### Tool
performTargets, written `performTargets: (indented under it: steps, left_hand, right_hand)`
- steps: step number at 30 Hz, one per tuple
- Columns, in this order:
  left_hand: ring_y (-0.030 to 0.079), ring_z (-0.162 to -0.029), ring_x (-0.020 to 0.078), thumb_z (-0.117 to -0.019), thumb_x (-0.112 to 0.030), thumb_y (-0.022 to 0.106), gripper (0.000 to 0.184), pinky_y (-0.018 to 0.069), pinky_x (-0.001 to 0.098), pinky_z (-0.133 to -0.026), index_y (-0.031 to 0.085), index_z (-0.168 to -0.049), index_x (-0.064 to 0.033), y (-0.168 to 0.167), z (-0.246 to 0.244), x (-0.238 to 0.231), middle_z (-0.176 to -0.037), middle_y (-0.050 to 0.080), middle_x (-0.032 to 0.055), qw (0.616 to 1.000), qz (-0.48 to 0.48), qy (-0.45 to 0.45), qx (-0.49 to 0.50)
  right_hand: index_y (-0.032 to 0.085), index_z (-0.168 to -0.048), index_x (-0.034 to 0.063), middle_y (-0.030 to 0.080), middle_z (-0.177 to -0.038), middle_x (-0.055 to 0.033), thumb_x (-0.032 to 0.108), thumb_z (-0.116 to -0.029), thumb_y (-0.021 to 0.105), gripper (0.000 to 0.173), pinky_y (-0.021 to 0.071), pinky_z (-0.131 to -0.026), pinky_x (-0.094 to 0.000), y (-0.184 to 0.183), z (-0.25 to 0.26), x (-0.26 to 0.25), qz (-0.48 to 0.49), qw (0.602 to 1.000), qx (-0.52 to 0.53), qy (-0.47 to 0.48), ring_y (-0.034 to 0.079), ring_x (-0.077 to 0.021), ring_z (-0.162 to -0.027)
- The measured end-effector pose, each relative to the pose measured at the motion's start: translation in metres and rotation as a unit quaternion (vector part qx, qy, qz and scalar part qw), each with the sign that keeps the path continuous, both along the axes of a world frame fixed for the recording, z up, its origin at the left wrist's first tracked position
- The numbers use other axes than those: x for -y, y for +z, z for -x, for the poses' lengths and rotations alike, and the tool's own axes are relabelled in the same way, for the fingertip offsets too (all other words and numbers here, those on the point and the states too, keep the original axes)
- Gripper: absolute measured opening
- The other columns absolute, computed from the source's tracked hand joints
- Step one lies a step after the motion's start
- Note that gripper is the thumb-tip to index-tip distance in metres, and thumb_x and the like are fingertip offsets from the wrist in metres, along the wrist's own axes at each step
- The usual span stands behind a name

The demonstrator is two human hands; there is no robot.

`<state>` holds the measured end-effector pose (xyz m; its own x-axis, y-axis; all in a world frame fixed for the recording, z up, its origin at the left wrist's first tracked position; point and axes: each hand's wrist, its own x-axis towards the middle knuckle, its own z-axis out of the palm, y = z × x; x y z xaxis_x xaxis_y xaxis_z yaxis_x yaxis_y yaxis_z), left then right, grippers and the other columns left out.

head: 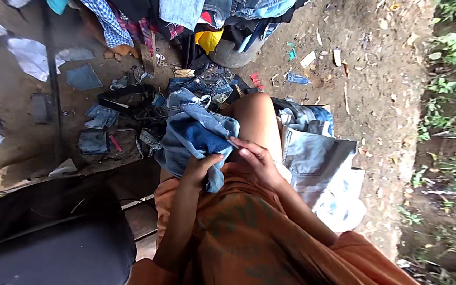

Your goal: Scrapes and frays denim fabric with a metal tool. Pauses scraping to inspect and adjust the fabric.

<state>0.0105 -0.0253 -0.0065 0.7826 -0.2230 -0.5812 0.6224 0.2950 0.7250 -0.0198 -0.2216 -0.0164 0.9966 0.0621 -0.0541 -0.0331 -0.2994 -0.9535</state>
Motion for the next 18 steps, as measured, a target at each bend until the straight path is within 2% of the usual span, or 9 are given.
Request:
performTargets:
  steps: [2, 4, 6, 8, 9, 11, 13, 16, 18]
  left_hand:
    - [0.07, -0.078, 0.0053, -0.0822, 0.012, 0.064, 0.024, 0.0597, 0.0244, -0.078, 0.063, -0.099, -0.0044, 0.001, -0.001, 0.001, -0.081, 0.073, -0.0015, 1.0, 0.008, 0.008, 0.003]
    - [0.07, -0.077, 0.0051, -0.0821, 0.013, 0.063, 0.025, 0.0596, 0.0243, -0.077, 0.063, -0.098, -0.0054, 0.002, -0.001, 0.002, -0.08, 0.073, -0.0018, 1.0, 0.016, 0.013, 0.002]
    - [0.07, -0.077, 0.0048, -0.0824, 0.014, 0.063, 0.025, 0.0598, 0.0241, -0.077, 0.063, -0.099, -0.0054, 0.002, 0.0, 0.002, -0.081, 0.073, -0.0021, 1.0, 0.019, 0.012, 0.0]
    - [0.07, -0.078, 0.0048, -0.0828, 0.013, 0.063, 0.026, 0.0599, 0.0241, -0.077, 0.063, -0.101, -0.0051, 0.002, 0.001, 0.003, -0.082, 0.073, -0.0019, 1.0, 0.018, 0.009, -0.005]
    - [0.07, -0.078, 0.0047, -0.083, 0.013, 0.064, 0.025, 0.0598, 0.024, -0.078, 0.063, -0.101, -0.0049, 0.002, 0.001, 0.003, -0.082, 0.073, -0.0018, 1.0, 0.015, 0.007, -0.004]
    - [0.07, -0.079, 0.0045, -0.0823, 0.013, 0.064, 0.026, 0.0596, 0.024, -0.078, 0.064, -0.101, -0.0053, 0.002, 0.002, 0.002, -0.082, 0.073, -0.0021, 1.0, 0.014, 0.005, 0.002]
    - [0.07, -0.079, 0.0047, -0.0823, 0.014, 0.063, 0.027, 0.0596, 0.0241, -0.078, 0.063, -0.101, -0.006, 0.001, 0.001, 0.0, -0.082, 0.073, -0.0023, 1.0, 0.017, 0.005, 0.004]
    - [0.07, -0.079, 0.0049, -0.0835, 0.013, 0.064, 0.027, 0.0594, 0.0245, -0.078, 0.063, -0.102, -0.0065, -0.002, 0.001, 0.001, -0.084, 0.073, -0.0024, 0.999, 0.031, 0.004, -0.006]
    - [0.07, -0.078, 0.0051, -0.084, 0.012, 0.063, 0.026, 0.0596, 0.0242, -0.077, 0.064, -0.102, -0.0062, -0.002, -0.001, 0.002, -0.082, 0.073, -0.0021, 0.999, 0.031, 0.008, -0.008]
  right_hand:
    - [0.067, -0.13, 0.0105, 0.065, -0.085, 0.0096, 0.017, -0.1057, 0.044, 0.034, 0.0431, -0.058, -0.0132, 0.01, -0.002, 0.001, -0.144, 0.983, -0.082, -0.076, 0.052, 0.0049, -0.065]
    - [0.064, -0.134, 0.0139, 0.061, -0.079, 0.0119, 0.019, -0.1061, 0.043, 0.036, 0.0389, -0.052, -0.0123, 0.021, -0.002, 0.004, -0.167, 0.977, -0.097, -0.087, 0.047, 0.0055, -0.059]
    - [0.059, -0.139, 0.0096, 0.06, -0.084, 0.0111, 0.018, -0.107, 0.043, 0.037, 0.0411, -0.058, -0.0114, 0.028, 0.002, 0.003, -0.119, 0.99, -0.075, -0.028, 0.047, 0.0072, -0.064]
    - [0.056, -0.142, 0.0054, 0.063, -0.093, 0.0042, 0.021, -0.1077, 0.044, 0.04, 0.0454, -0.069, -0.0143, 0.028, 0.005, 0.001, -0.043, 0.997, -0.051, 0.038, 0.051, 0.0054, -0.072]
    - [0.057, -0.143, 0.006, 0.066, -0.097, -0.0008, 0.024, -0.1082, 0.045, 0.041, 0.0488, -0.074, -0.0184, 0.024, 0.005, 0.0, 0.007, 0.998, -0.039, 0.056, 0.055, 0.0019, -0.076]
    - [0.059, -0.143, 0.011, 0.072, -0.109, -0.0098, 0.032, -0.1088, 0.044, 0.043, 0.0556, -0.079, -0.0344, 0.015, 0.006, -0.004, 0.102, 0.992, -0.018, 0.069, 0.066, -0.0118, -0.086]
    - [0.063, -0.139, 0.0142, 0.073, -0.112, -0.0139, 0.033, -0.1082, 0.045, 0.041, 0.0586, -0.075, -0.046, 0.008, 0.005, -0.008, 0.183, 0.98, 0.032, 0.066, 0.072, -0.0243, -0.09]
    - [0.069, -0.131, 0.0171, 0.07, -0.098, -0.0125, 0.033, -0.106, 0.051, 0.035, 0.0568, -0.064, -0.0445, 0.0, 0.003, -0.01, 0.236, 0.967, 0.089, 0.023, 0.069, -0.025, -0.078]
    - [0.07, -0.13, 0.0134, 0.071, -0.105, -0.0103, 0.031, -0.1065, 0.051, 0.035, 0.0579, -0.076, -0.039, 0.0, 0.0, -0.004, 0.18, 0.98, 0.088, -0.01, 0.069, -0.0179, -0.088]
